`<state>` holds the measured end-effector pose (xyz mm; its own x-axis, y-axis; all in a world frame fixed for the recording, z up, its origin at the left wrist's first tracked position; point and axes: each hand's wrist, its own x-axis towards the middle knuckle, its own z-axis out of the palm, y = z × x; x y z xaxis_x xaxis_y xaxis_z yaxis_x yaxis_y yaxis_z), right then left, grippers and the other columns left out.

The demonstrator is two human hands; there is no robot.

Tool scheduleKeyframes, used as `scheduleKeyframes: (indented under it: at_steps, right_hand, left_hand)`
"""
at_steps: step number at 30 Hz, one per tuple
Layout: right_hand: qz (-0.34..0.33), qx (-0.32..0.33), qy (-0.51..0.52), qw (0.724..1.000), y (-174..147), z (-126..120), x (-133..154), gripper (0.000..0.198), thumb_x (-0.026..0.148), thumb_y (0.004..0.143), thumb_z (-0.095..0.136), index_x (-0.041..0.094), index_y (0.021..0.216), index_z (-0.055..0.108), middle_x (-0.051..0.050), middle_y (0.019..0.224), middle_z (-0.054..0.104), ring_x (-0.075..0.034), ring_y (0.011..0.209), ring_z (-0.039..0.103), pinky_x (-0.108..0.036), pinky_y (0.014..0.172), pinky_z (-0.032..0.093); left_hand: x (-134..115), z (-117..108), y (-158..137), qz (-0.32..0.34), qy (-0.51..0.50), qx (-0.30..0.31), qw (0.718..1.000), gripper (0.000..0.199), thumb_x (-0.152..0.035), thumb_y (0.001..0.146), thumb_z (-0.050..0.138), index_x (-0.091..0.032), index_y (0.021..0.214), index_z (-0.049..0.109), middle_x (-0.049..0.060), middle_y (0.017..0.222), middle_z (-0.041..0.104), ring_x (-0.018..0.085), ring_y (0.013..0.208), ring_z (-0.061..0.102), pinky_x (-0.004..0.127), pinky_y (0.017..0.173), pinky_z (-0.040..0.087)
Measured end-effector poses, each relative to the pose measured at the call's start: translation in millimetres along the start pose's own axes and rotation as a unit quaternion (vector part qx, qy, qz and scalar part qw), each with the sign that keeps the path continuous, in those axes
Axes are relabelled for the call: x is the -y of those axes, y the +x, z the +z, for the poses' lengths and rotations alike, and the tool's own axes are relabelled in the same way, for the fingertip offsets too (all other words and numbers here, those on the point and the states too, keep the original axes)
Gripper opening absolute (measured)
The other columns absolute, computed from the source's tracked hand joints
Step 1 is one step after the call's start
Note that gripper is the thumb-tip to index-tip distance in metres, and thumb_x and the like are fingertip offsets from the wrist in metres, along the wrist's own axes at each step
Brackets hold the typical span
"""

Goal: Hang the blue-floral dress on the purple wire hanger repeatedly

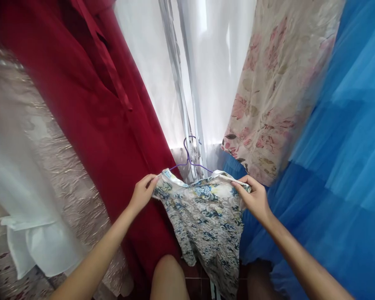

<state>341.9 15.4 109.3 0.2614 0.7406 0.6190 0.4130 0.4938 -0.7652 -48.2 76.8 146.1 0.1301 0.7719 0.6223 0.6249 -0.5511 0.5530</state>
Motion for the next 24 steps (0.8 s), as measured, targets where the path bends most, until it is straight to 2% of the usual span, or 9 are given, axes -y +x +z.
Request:
scheduleKeyframes:
  at_steps: [2, 5, 7, 12, 15, 17, 19, 22, 24]
  right_hand:
    - [-0.041, -0.005, -0.006, 0.999, 3, 0, 10, 0.021, 0.041, 0.085, 0.068, 0.021, 0.081, 0.066, -0.001, 0.072, 0.062, -0.018, 0.066, 0.053, -0.029, 0.060, 0.039]
    - [-0.084, 0.022, -0.022, 0.996, 13, -4, 26, 0.016, 0.035, 0.085, 0.067, 0.020, 0.092, 0.069, -0.001, 0.074, 0.063, -0.018, 0.067, 0.055, -0.029, 0.062, 0.040]
    - [-0.070, 0.023, -0.024, 0.997, 19, -11, 32, 0.016, 0.033, 0.083, 0.068, 0.020, 0.093, 0.069, 0.001, 0.070, 0.060, -0.016, 0.064, 0.053, -0.028, 0.061, 0.038]
    - [0.011, -0.038, 0.054, 0.998, 37, -17, 46, 0.025, 0.030, 0.070, 0.080, 0.020, 0.084, 0.062, 0.004, 0.065, 0.056, -0.012, 0.058, 0.047, -0.024, 0.054, 0.033]
    - [0.045, -0.008, 0.100, 0.994, 41, -11, 71, 0.024, 0.026, 0.067, 0.080, 0.020, 0.079, 0.060, 0.006, 0.060, 0.052, -0.010, 0.053, 0.042, -0.023, 0.051, 0.029]
    - [0.030, 0.022, 0.105, 0.994, 38, -9, 92, 0.017, 0.023, 0.071, 0.076, 0.019, 0.077, 0.061, 0.005, 0.063, 0.055, -0.011, 0.056, 0.045, -0.023, 0.053, 0.032]
    - [-0.014, 0.031, 0.093, 0.995, 33, -10, 108, 0.009, 0.020, 0.076, 0.070, 0.019, 0.076, 0.062, 0.003, 0.069, 0.059, -0.012, 0.064, 0.051, -0.024, 0.060, 0.038]
    - [-0.062, -0.004, 0.105, 0.993, 37, -13, 121, 0.005, 0.017, 0.079, 0.066, 0.019, 0.078, 0.062, 0.001, 0.077, 0.062, -0.013, 0.074, 0.055, -0.024, 0.069, 0.040]
    - [-0.052, -0.032, 0.152, 0.987, 47, -11, 126, 0.007, 0.017, 0.080, 0.066, 0.019, 0.080, 0.059, 0.002, 0.077, 0.059, -0.012, 0.070, 0.052, -0.024, 0.066, 0.039]
  left_hand:
    - [0, -1, -4, 0.008, 0.017, -0.027, 0.999, 0.027, -0.040, 0.096, 0.049, -0.019, 0.093, 0.066, 0.006, 0.091, 0.068, 0.021, 0.084, 0.060, 0.028, 0.081, 0.044]
    - [-2, 3, -9, 0.021, 0.032, -0.060, 0.997, 0.027, -0.039, 0.096, 0.049, -0.018, 0.094, 0.065, 0.007, 0.092, 0.068, 0.020, 0.084, 0.060, 0.027, 0.080, 0.044]
    - [-5, 7, -13, 0.031, 0.034, -0.067, 0.997, 0.027, -0.039, 0.096, 0.052, -0.018, 0.091, 0.067, 0.006, 0.090, 0.068, 0.019, 0.081, 0.060, 0.026, 0.078, 0.044]
    - [-12, 19, -30, 0.025, 0.036, -0.088, 0.995, 0.026, -0.038, 0.096, 0.053, -0.018, 0.089, 0.068, 0.001, 0.079, 0.067, 0.015, 0.070, 0.059, 0.022, 0.070, 0.042]
    - [-11, 22, -37, 0.002, 0.031, -0.096, 0.995, 0.024, -0.037, 0.098, 0.050, -0.019, 0.100, 0.065, 0.000, 0.084, 0.067, 0.014, 0.072, 0.059, 0.022, 0.070, 0.042]
    - [-8, 25, -37, -0.016, 0.018, -0.096, 0.995, 0.025, -0.038, 0.098, 0.049, -0.019, 0.103, 0.064, 0.000, 0.086, 0.067, 0.014, 0.072, 0.059, 0.022, 0.069, 0.042]
    - [-6, 30, -31, -0.031, 0.001, -0.097, 0.995, 0.026, -0.041, 0.097, 0.050, -0.019, 0.095, 0.063, -0.002, 0.079, 0.063, 0.014, 0.068, 0.056, 0.021, 0.065, 0.040]
    - [-4, 42, -18, -0.052, -0.021, -0.112, 0.992, 0.032, -0.045, 0.097, 0.048, -0.019, 0.082, 0.059, -0.004, 0.068, 0.053, 0.013, 0.063, 0.049, 0.021, 0.059, 0.037]
    - [-4, 53, -13, -0.068, -0.035, -0.129, 0.989, 0.034, -0.046, 0.097, 0.046, -0.019, 0.079, 0.056, -0.004, 0.065, 0.049, 0.012, 0.062, 0.046, 0.021, 0.057, 0.035]
